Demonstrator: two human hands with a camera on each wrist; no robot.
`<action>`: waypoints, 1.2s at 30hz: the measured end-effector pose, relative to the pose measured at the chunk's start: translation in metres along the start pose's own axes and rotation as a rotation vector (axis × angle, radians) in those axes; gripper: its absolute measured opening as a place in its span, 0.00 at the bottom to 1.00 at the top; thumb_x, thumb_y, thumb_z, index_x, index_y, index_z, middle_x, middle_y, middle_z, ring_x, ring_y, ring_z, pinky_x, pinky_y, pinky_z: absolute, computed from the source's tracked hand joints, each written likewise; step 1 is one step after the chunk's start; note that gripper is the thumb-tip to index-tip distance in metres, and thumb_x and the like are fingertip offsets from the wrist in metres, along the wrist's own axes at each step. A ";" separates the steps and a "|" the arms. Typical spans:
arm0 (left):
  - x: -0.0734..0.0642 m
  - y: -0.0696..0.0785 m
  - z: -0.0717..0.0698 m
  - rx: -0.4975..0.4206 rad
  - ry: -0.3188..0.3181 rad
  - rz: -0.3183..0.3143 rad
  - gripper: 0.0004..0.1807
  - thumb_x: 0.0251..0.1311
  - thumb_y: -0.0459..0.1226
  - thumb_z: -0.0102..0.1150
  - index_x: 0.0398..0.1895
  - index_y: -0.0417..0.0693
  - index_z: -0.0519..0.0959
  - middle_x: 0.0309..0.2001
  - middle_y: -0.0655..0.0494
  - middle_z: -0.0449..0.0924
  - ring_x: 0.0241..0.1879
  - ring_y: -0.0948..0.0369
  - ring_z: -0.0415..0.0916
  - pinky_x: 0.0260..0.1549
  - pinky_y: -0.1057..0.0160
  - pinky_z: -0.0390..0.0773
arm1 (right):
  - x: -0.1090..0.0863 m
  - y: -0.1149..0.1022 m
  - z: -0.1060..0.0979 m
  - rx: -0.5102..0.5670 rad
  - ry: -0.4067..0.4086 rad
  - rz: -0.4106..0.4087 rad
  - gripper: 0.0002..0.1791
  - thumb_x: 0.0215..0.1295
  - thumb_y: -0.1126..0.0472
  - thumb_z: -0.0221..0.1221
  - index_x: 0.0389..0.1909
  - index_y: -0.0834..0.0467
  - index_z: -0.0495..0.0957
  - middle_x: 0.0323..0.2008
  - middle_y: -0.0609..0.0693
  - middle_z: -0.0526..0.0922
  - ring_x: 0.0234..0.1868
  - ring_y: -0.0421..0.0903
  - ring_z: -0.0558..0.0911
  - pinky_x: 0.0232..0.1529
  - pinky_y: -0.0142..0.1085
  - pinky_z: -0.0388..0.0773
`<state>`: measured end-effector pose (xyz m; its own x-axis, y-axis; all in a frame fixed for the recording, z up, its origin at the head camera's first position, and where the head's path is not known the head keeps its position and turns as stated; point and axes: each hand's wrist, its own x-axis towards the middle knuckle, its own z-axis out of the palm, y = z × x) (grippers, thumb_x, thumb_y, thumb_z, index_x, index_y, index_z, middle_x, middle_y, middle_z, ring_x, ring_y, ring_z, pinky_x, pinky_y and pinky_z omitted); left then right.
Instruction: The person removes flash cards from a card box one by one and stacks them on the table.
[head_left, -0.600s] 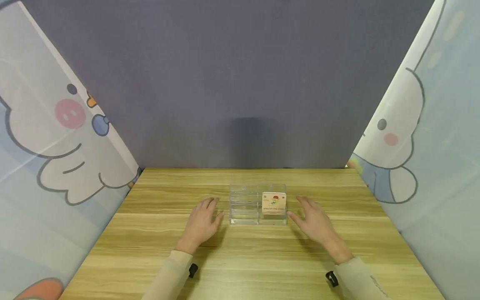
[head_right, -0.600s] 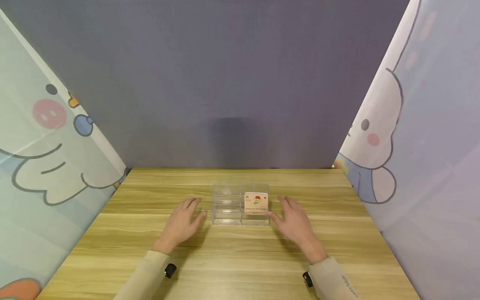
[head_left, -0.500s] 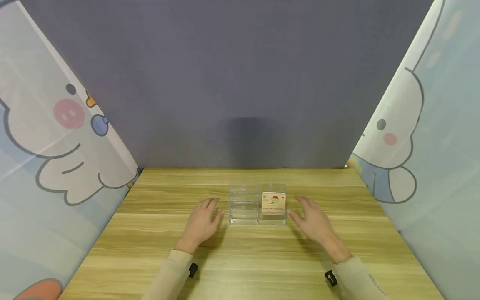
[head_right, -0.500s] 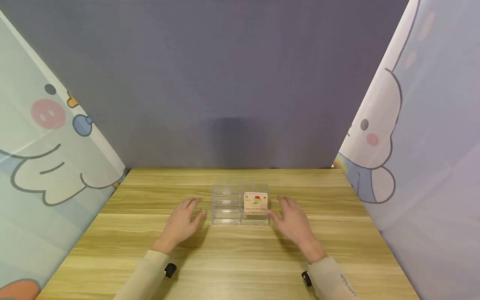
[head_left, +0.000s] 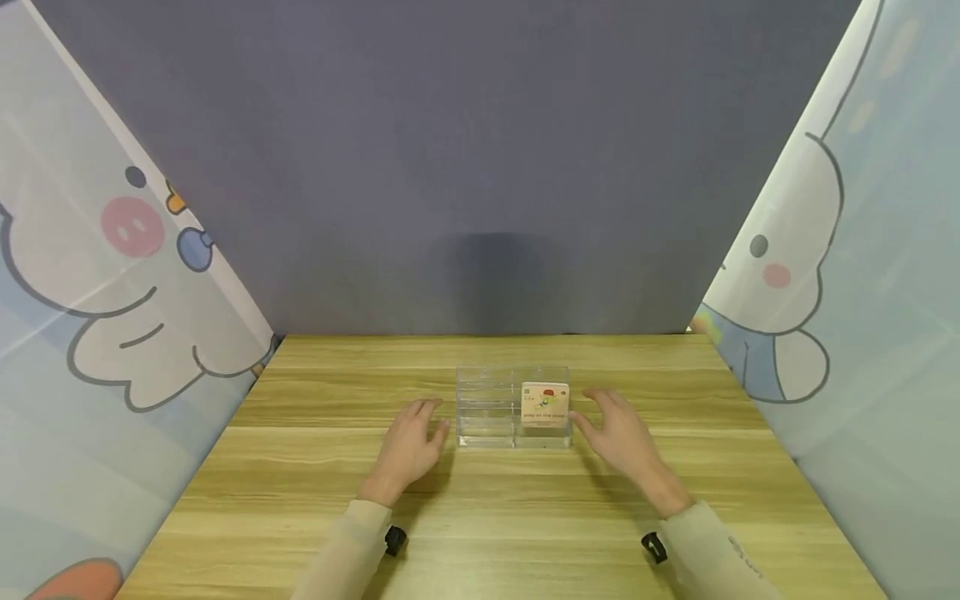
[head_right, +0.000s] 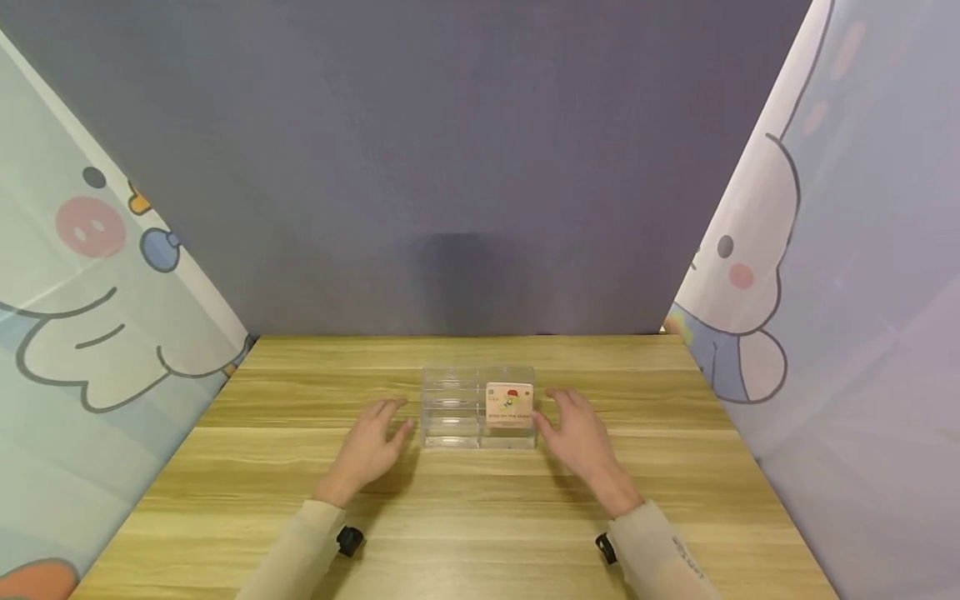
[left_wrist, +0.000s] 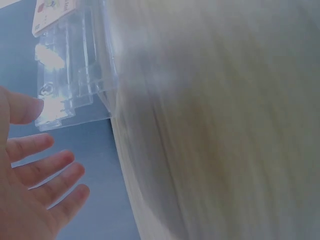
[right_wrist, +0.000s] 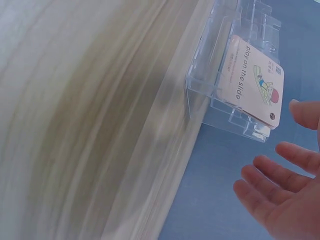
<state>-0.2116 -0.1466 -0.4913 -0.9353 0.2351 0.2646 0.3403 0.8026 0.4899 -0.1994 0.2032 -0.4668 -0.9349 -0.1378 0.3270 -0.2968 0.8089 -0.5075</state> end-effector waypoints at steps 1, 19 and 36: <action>0.000 0.001 0.000 -0.006 0.002 -0.004 0.25 0.73 0.43 0.57 0.67 0.38 0.73 0.64 0.39 0.74 0.66 0.40 0.69 0.66 0.39 0.66 | 0.001 0.000 0.000 0.001 0.005 0.000 0.28 0.71 0.52 0.63 0.62 0.69 0.74 0.58 0.67 0.79 0.58 0.67 0.78 0.56 0.62 0.75; 0.011 0.007 -0.001 -0.183 0.029 -0.075 0.25 0.73 0.42 0.58 0.67 0.38 0.73 0.64 0.41 0.74 0.64 0.42 0.71 0.61 0.39 0.71 | 0.004 -0.002 0.002 0.033 0.096 -0.027 0.20 0.65 0.60 0.69 0.52 0.69 0.80 0.48 0.62 0.83 0.49 0.60 0.83 0.46 0.55 0.81; 0.031 0.005 0.002 -0.446 0.176 -0.045 0.17 0.72 0.32 0.58 0.59 0.32 0.77 0.57 0.38 0.79 0.56 0.47 0.75 0.59 0.46 0.73 | 0.014 -0.008 -0.002 0.051 0.124 -0.039 0.16 0.64 0.63 0.69 0.48 0.68 0.82 0.45 0.60 0.84 0.47 0.59 0.83 0.46 0.53 0.82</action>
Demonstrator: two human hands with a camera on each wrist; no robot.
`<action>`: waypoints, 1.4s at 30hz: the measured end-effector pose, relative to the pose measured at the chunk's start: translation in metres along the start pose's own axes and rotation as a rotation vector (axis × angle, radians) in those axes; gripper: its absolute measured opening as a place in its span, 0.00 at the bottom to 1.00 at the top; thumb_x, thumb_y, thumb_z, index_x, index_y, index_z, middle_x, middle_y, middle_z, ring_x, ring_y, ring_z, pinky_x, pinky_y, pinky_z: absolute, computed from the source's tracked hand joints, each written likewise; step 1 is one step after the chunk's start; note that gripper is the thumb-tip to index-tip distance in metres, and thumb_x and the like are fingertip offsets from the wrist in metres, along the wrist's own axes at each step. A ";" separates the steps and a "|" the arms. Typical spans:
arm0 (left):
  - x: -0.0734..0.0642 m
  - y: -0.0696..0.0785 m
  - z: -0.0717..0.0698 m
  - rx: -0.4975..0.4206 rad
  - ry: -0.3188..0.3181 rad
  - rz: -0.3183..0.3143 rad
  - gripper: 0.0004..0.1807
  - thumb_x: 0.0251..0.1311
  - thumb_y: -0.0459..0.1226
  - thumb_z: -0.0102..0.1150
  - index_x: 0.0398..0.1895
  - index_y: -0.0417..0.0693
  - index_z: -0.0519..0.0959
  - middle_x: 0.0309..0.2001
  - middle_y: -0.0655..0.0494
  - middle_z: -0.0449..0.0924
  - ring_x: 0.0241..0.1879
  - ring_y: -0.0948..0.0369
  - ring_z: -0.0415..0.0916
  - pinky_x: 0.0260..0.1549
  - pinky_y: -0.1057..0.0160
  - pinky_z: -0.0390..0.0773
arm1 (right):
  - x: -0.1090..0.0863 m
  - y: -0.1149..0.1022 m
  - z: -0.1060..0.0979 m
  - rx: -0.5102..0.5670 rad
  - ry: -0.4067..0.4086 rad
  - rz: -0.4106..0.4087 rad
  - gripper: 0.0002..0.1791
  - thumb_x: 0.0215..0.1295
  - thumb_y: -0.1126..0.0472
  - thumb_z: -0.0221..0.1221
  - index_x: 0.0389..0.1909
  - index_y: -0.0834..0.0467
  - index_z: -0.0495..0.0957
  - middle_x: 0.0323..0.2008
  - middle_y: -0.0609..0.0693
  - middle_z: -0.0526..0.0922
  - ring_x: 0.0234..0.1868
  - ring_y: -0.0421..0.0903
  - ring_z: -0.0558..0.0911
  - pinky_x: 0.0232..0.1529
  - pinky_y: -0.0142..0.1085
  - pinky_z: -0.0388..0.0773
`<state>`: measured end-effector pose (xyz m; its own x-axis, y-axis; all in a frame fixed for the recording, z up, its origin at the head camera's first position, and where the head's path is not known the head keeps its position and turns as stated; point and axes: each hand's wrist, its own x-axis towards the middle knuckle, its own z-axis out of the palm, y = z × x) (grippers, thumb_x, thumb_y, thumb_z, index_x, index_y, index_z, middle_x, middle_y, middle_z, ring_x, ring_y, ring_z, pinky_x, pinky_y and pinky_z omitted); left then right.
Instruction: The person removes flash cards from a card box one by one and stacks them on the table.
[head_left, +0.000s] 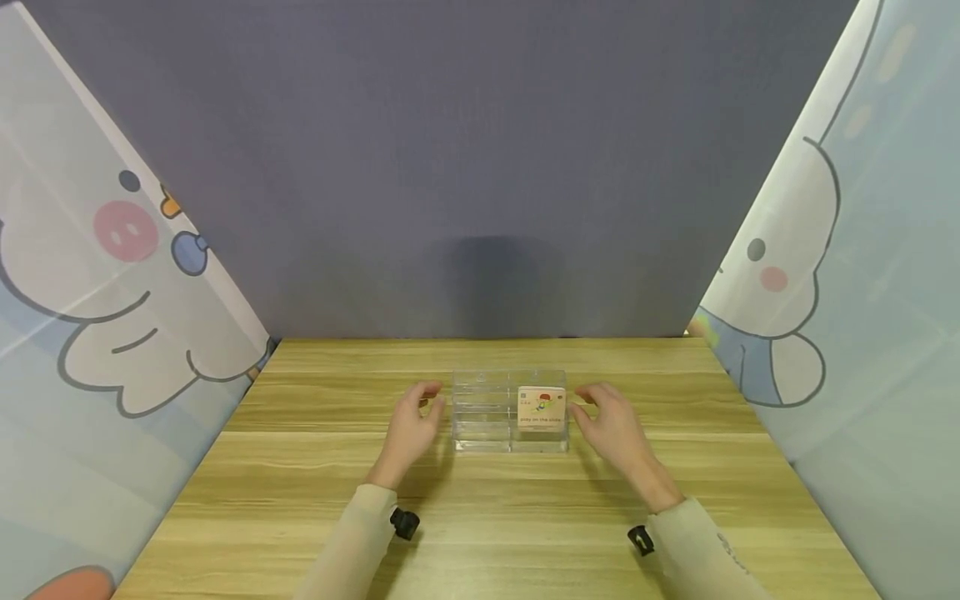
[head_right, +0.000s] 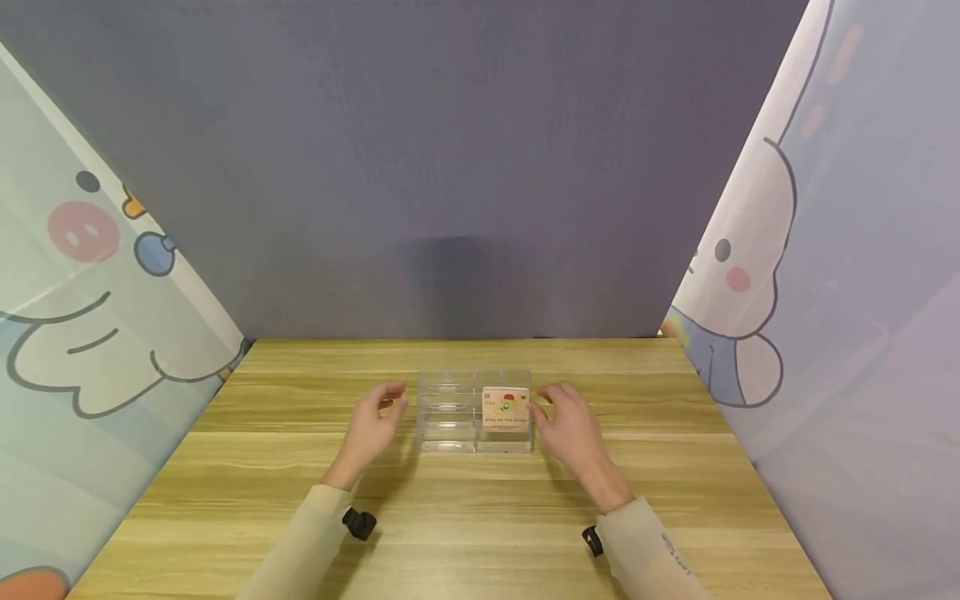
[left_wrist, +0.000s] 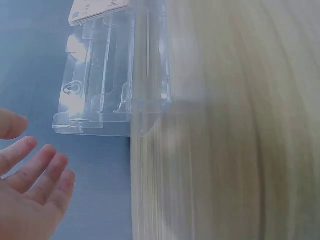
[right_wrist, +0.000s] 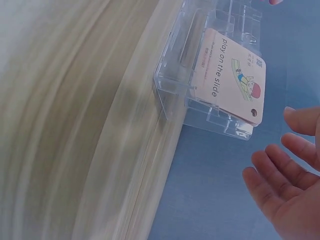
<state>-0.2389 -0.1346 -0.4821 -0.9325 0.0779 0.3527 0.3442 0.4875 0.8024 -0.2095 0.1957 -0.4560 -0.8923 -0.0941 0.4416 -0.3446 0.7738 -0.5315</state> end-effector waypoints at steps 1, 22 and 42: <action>0.001 0.000 0.000 -0.015 0.008 -0.002 0.17 0.72 0.32 0.58 0.58 0.31 0.77 0.56 0.38 0.79 0.56 0.47 0.75 0.59 0.46 0.74 | 0.000 0.000 0.000 -0.002 0.004 -0.007 0.16 0.63 0.63 0.70 0.48 0.68 0.82 0.45 0.60 0.84 0.46 0.59 0.83 0.46 0.53 0.82; 0.023 0.000 0.009 -0.179 0.021 -0.072 0.18 0.70 0.32 0.61 0.60 0.35 0.75 0.58 0.40 0.78 0.56 0.45 0.76 0.60 0.46 0.74 | 0.011 -0.005 0.010 -0.020 0.033 -0.094 0.13 0.60 0.66 0.71 0.44 0.66 0.84 0.42 0.57 0.83 0.43 0.55 0.83 0.43 0.48 0.83; 0.033 -0.011 0.027 -0.308 0.007 -0.127 0.18 0.70 0.27 0.58 0.61 0.32 0.74 0.59 0.30 0.73 0.59 0.42 0.73 0.61 0.44 0.72 | 0.016 0.000 0.019 -0.053 0.045 -0.123 0.13 0.59 0.67 0.72 0.43 0.66 0.84 0.41 0.56 0.82 0.42 0.53 0.83 0.43 0.46 0.83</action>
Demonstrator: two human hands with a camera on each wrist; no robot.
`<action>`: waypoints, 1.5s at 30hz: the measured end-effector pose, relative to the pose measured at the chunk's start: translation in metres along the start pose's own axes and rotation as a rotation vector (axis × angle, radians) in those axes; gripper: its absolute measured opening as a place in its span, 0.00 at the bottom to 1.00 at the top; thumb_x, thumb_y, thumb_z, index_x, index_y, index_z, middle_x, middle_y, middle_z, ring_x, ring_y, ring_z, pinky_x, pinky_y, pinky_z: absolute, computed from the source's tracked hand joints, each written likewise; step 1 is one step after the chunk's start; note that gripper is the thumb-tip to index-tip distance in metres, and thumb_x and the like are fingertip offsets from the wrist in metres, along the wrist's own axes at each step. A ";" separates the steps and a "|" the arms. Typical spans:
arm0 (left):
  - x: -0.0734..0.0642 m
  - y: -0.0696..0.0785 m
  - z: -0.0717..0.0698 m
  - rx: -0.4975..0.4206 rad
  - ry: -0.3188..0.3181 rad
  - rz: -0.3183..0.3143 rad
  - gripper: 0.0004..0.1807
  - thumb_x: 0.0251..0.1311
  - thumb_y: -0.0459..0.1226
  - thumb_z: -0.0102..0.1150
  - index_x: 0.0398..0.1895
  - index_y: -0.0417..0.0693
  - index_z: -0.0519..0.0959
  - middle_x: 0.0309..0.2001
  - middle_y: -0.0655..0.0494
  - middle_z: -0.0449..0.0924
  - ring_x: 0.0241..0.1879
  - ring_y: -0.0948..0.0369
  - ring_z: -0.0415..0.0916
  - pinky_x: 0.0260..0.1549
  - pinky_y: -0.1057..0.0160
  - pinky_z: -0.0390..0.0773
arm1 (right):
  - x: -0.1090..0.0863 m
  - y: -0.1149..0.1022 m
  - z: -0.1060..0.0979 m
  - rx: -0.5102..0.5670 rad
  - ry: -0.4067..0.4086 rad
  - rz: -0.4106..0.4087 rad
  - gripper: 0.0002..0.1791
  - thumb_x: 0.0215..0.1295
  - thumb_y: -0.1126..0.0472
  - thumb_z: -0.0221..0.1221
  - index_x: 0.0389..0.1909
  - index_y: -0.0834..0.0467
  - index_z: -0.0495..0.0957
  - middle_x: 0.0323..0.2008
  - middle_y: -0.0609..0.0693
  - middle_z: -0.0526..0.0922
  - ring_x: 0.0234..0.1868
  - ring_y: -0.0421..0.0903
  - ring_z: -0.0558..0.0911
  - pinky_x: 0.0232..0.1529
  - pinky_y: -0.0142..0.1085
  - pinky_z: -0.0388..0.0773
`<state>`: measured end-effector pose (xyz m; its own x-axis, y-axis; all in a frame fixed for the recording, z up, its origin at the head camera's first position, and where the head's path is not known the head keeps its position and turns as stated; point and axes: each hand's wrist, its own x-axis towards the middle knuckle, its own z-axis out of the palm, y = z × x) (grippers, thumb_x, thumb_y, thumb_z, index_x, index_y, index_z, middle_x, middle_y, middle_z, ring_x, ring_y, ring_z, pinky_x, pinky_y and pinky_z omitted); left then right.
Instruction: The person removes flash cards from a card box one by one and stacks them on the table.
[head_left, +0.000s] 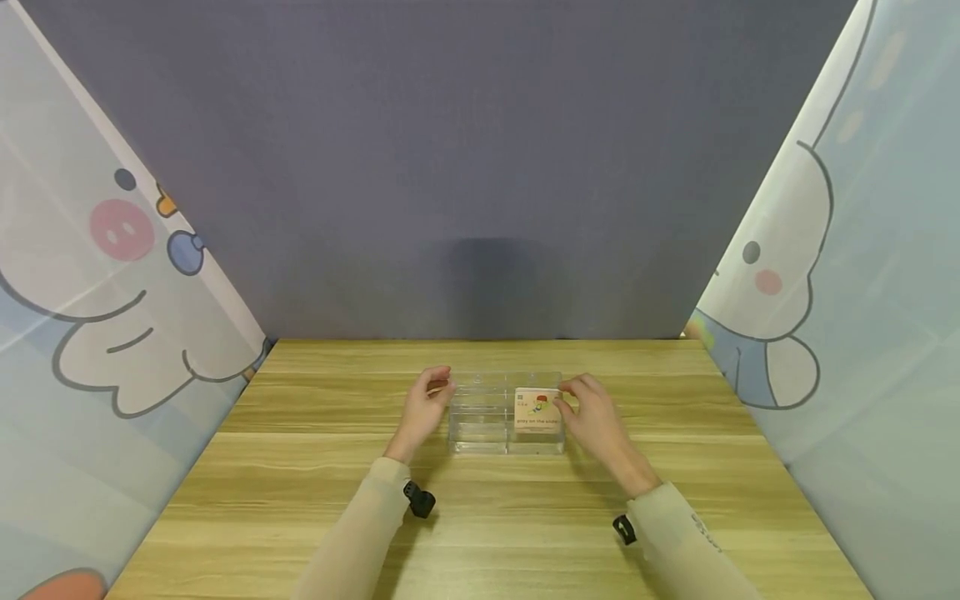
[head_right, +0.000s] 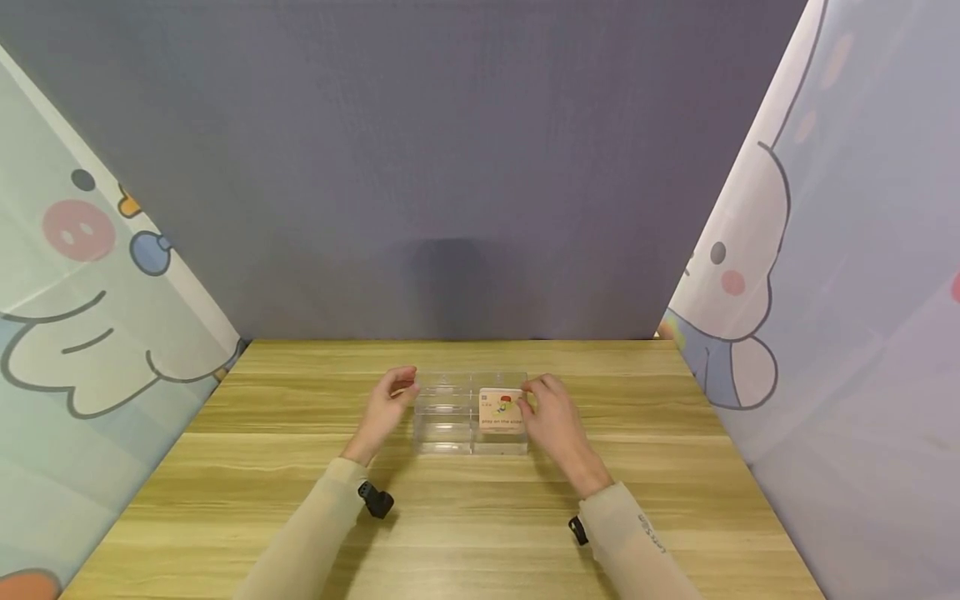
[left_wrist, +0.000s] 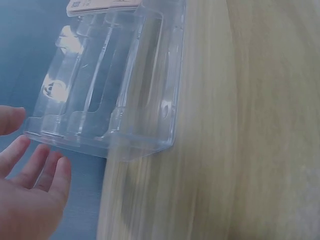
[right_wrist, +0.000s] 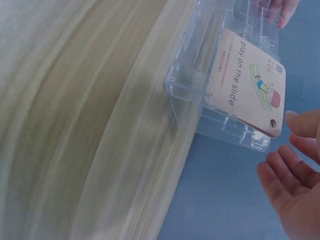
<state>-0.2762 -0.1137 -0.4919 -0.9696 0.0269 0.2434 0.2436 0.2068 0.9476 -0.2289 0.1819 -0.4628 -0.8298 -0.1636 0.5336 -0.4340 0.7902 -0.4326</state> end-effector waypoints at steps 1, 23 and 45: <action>0.000 -0.001 0.001 -0.010 -0.001 -0.001 0.18 0.70 0.27 0.58 0.61 0.32 0.73 0.59 0.30 0.73 0.59 0.42 0.73 0.61 0.44 0.72 | 0.000 0.000 0.000 -0.002 -0.002 0.001 0.13 0.59 0.67 0.72 0.43 0.66 0.84 0.41 0.56 0.82 0.42 0.53 0.83 0.43 0.46 0.83; 0.002 -0.012 0.007 -0.108 0.001 -0.010 0.19 0.68 0.26 0.61 0.60 0.30 0.74 0.57 0.29 0.74 0.58 0.42 0.74 0.61 0.46 0.73 | 0.000 0.002 0.008 -0.013 0.023 -0.075 0.12 0.57 0.70 0.73 0.42 0.66 0.84 0.39 0.55 0.82 0.40 0.53 0.82 0.41 0.43 0.83; 0.003 -0.019 0.005 -0.120 -0.033 -0.016 0.19 0.71 0.27 0.57 0.63 0.30 0.72 0.59 0.32 0.73 0.61 0.41 0.72 0.56 0.59 0.76 | 0.001 0.007 0.015 -0.047 0.011 -0.096 0.11 0.57 0.71 0.73 0.40 0.65 0.84 0.38 0.53 0.80 0.38 0.49 0.80 0.35 0.39 0.81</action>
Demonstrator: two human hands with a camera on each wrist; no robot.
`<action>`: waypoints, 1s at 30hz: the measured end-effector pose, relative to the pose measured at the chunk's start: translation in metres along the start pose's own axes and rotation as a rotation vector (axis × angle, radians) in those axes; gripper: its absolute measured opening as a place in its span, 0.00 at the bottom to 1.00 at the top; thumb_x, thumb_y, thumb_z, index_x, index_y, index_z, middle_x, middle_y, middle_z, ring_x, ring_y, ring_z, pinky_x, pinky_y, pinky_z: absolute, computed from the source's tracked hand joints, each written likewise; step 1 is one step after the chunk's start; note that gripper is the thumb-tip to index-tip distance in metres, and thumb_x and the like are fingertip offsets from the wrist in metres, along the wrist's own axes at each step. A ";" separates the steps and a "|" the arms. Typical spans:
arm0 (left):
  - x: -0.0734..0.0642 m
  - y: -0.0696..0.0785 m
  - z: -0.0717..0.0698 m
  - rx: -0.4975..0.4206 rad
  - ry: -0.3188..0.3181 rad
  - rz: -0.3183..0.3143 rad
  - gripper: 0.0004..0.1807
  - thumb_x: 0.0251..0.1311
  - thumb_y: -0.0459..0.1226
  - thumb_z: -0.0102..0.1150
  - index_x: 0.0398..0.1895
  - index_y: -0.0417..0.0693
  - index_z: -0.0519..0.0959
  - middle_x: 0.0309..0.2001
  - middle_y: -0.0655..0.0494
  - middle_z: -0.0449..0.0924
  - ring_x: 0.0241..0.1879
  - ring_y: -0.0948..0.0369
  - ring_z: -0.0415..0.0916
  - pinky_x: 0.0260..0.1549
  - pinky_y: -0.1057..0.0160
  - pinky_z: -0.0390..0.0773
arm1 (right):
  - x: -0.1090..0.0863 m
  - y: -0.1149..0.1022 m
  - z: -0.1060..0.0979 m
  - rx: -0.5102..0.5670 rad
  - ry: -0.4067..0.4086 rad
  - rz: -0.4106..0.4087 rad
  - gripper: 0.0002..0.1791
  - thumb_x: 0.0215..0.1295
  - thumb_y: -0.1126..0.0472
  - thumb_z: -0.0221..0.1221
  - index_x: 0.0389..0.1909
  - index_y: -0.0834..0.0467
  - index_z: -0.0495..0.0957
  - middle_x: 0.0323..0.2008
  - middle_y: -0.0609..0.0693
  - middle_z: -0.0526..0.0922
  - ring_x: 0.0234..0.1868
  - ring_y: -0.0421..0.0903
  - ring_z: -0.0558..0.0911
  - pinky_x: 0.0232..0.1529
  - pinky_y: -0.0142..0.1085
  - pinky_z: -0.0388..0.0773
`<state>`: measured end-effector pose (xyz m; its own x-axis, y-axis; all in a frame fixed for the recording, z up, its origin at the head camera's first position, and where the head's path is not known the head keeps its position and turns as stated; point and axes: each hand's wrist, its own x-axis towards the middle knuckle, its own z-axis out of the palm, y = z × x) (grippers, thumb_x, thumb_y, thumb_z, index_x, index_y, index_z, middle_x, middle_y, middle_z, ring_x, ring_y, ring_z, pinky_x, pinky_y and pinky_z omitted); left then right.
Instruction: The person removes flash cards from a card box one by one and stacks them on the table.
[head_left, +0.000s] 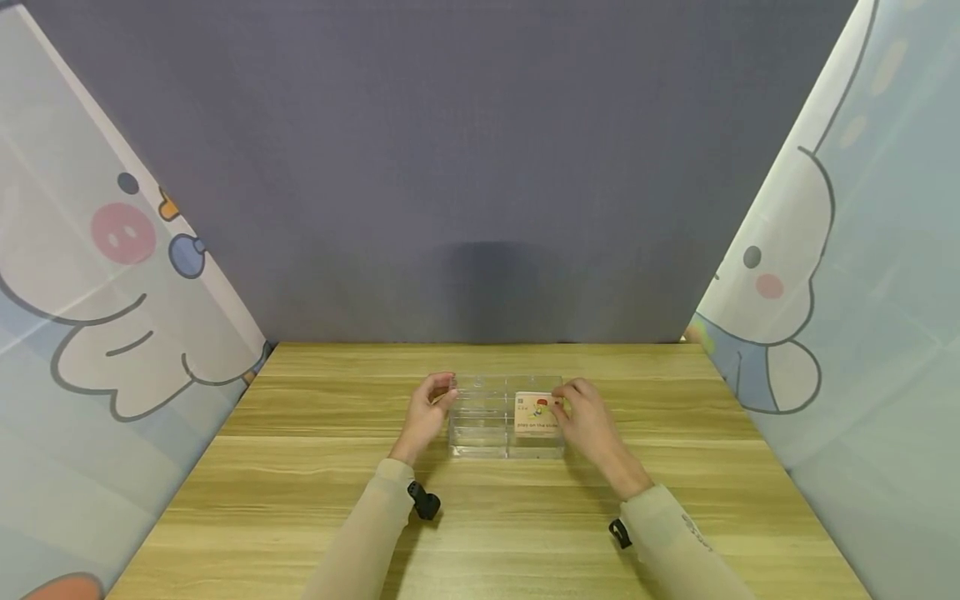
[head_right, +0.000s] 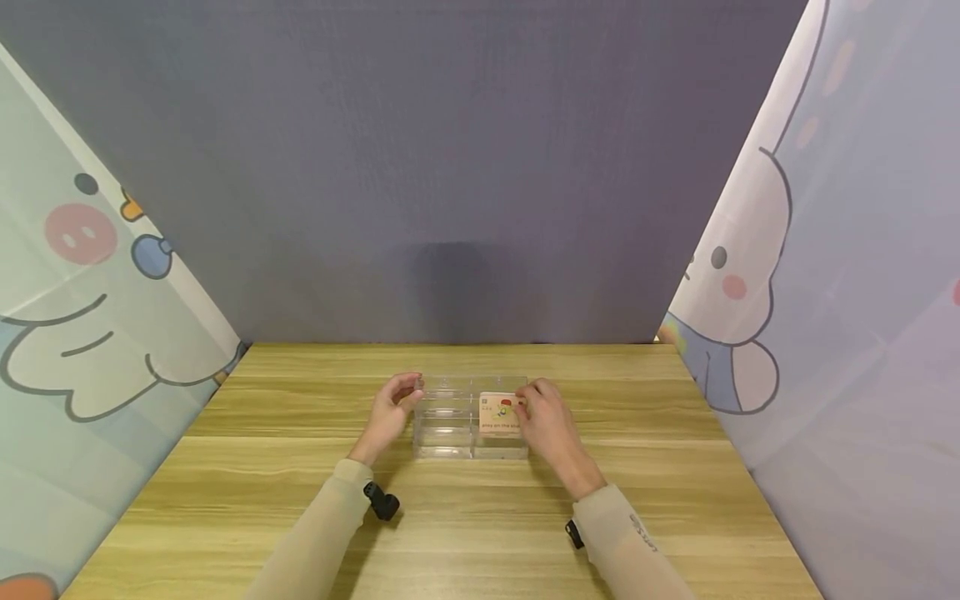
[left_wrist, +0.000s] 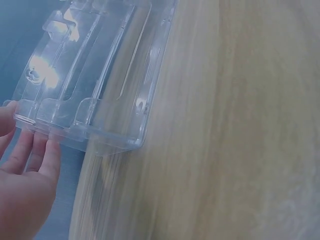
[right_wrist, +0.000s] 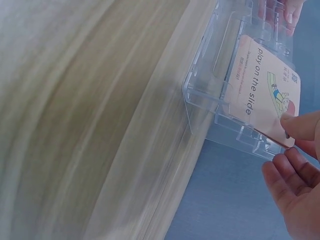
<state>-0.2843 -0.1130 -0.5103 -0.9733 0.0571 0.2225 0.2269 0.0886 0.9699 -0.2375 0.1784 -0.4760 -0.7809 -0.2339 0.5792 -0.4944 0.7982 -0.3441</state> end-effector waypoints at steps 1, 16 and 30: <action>0.000 0.001 0.000 0.001 -0.001 -0.003 0.19 0.71 0.27 0.57 0.63 0.30 0.72 0.59 0.32 0.73 0.61 0.42 0.72 0.56 0.59 0.76 | 0.000 0.000 0.000 0.003 0.000 0.000 0.11 0.56 0.71 0.73 0.40 0.66 0.84 0.38 0.53 0.80 0.38 0.49 0.79 0.35 0.39 0.81; 0.000 0.000 0.001 0.011 -0.002 0.000 0.18 0.71 0.25 0.55 0.63 0.30 0.72 0.59 0.32 0.73 0.60 0.44 0.72 0.60 0.49 0.74 | 0.002 0.001 0.006 0.021 -0.009 0.002 0.12 0.56 0.74 0.72 0.40 0.67 0.81 0.39 0.55 0.80 0.40 0.51 0.80 0.40 0.40 0.82; -0.001 0.001 0.000 0.009 -0.010 0.021 0.18 0.72 0.25 0.54 0.62 0.29 0.71 0.59 0.32 0.73 0.60 0.42 0.72 0.58 0.51 0.75 | 0.004 -0.001 0.003 0.028 -0.019 0.023 0.11 0.56 0.75 0.71 0.39 0.65 0.82 0.39 0.54 0.81 0.41 0.51 0.81 0.41 0.41 0.82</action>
<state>-0.2829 -0.1131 -0.5098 -0.9679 0.0690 0.2415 0.2474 0.0960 0.9641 -0.2412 0.1750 -0.4756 -0.7992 -0.2264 0.5568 -0.4866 0.7875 -0.3782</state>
